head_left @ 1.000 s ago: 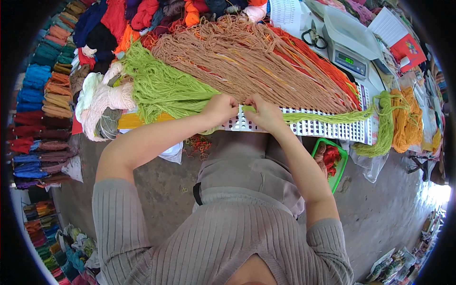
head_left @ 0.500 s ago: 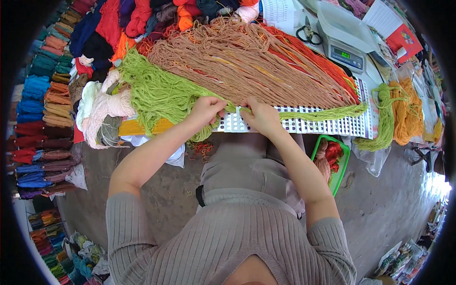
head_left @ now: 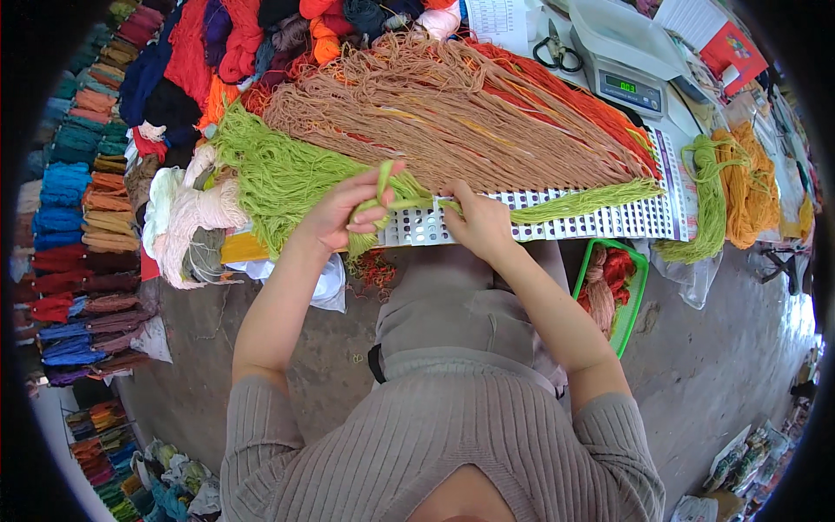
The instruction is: Sorting and threading colored tassels through a guide board on a workbench in a factory setting.
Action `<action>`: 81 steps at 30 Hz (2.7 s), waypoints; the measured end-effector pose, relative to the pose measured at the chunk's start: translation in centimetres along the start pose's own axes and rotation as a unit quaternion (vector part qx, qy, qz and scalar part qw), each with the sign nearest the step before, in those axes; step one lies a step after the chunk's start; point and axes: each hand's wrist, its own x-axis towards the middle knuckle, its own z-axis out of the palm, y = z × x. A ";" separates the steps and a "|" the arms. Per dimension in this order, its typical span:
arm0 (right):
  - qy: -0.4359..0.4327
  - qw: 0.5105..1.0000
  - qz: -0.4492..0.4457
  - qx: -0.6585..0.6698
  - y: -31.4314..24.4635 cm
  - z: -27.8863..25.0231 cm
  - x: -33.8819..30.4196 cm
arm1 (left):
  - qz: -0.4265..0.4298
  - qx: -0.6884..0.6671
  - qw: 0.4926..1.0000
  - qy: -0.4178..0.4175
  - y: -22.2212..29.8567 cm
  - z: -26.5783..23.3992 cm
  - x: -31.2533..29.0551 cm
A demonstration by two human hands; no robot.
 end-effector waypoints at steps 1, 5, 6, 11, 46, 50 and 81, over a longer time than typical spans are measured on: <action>0.000 1.000 0.000 -0.002 0.3 0.1 -0.2 | -0.035 0.061 0.997 -0.009 -0.1 0.2 0.7; 0.111 0.981 -0.017 0.156 0.8 0.6 -0.4 | -0.112 0.353 0.929 0.019 -1.9 2.3 3.9; 0.113 0.979 -0.017 0.169 0.6 0.7 -0.4 | -0.127 0.371 0.920 0.017 -2.3 2.6 4.4; 0.097 0.988 -0.043 0.109 0.4 0.7 -0.1 | -0.117 0.429 0.895 0.036 -2.6 1.8 6.1; -0.039 0.998 0.031 -0.038 -1.6 -0.1 1.8 | 0.050 0.128 0.988 0.069 -2.2 2.6 0.2; -0.031 0.999 0.016 -0.039 -1.2 0.2 1.8 | 0.192 -0.016 0.970 0.146 0.7 0.4 -5.3; 0.159 0.978 0.084 0.108 1.1 2.3 0.7 | 0.254 0.727 0.581 0.263 -8.2 0.6 4.7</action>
